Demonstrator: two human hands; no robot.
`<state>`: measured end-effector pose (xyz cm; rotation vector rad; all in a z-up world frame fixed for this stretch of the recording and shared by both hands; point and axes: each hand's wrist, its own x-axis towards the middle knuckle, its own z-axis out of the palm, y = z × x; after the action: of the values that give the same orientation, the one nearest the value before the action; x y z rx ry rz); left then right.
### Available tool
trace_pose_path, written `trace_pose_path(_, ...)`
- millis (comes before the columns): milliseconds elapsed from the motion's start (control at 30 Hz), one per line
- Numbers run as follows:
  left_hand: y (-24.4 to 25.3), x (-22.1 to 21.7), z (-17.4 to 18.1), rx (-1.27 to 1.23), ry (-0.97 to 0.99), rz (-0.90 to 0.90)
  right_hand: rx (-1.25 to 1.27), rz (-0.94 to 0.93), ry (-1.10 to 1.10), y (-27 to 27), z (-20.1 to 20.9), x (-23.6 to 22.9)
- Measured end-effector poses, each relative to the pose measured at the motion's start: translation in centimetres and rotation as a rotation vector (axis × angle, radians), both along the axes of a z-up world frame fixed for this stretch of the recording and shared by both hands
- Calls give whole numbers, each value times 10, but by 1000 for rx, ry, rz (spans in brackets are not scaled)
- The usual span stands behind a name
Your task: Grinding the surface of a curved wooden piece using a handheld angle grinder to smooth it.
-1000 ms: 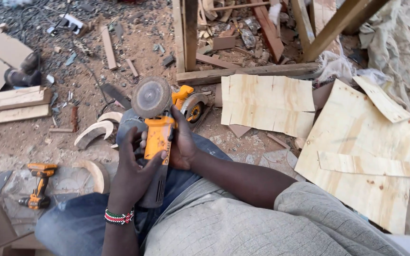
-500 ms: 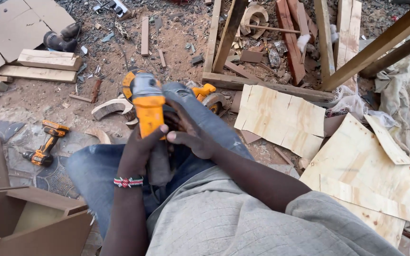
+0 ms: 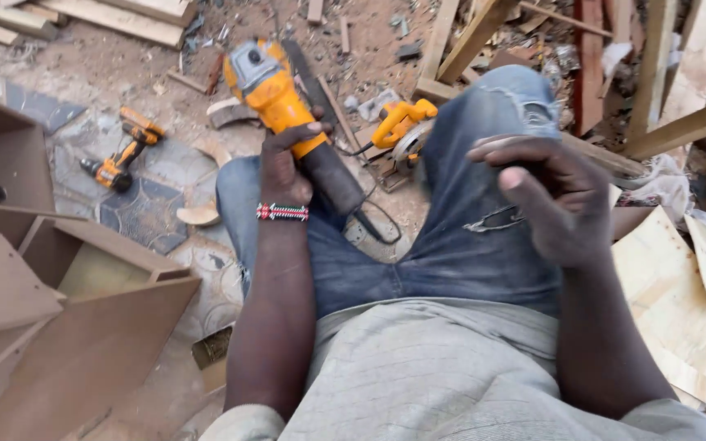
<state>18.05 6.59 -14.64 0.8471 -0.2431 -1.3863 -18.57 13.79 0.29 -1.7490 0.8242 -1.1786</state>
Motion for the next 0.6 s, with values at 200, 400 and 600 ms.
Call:
trace_pose_path(200, -31, -6, 12, -49, -92, -65, 107, -67, 112, -36, -12, -18)
trace_pose_path(400, -113, -24, -8, 126, -384, -138, 161, -137, 386, -153, -46, -21)
trace_pose_path(600, -217, -39, -16, 267, -568, -254, 422, -76, 583, -354, -148, 14)
